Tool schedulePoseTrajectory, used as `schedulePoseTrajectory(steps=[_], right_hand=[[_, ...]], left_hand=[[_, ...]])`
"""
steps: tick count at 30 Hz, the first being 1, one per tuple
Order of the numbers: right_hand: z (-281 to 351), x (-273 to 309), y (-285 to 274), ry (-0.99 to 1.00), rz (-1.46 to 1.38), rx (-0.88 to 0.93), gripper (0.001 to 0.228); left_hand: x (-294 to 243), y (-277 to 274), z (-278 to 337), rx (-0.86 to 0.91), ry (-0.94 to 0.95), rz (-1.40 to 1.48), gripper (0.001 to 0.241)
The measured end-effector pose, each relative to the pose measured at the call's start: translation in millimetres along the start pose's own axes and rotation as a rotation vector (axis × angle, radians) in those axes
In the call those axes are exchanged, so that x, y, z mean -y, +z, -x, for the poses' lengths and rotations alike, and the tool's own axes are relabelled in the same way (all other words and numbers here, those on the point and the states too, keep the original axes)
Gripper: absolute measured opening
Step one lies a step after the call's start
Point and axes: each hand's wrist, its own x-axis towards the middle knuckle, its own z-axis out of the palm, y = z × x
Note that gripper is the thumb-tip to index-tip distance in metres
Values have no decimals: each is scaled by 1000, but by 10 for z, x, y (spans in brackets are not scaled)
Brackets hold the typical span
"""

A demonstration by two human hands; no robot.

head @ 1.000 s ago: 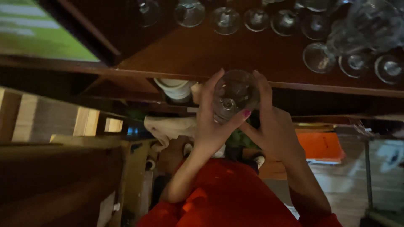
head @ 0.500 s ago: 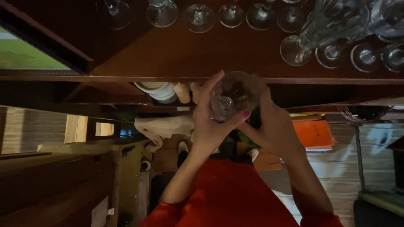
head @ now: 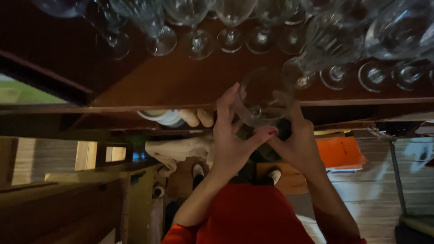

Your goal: Polishing and organizing various types of glassware with a cloth.

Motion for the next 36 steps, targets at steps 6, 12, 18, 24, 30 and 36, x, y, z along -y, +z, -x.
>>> schedulePoseTrajectory(steps=[6,12,18,24,30,36], right_hand=[[-28,119,-94,26,24,-46,75],[-117,310,-161,125,22,-123,81],[-196,253,-149,-45,69,-227,77],[-310,186,-66,-32,6,-226,76],[-408,101,-19,-61,107,-267,79],[-399,-140,102,-28,146,-149,58]], left_hand=[[-195,-4,-111,16,-29,71,84],[-244,50,-245,14,88,110,85],[-319,71,-377,24,138,-135,85],[-214,115,-429,15,189,-92,83],[-71,182,-463,-1,14,52,72],[-49,140,-323,-13,-395,-149,46]])
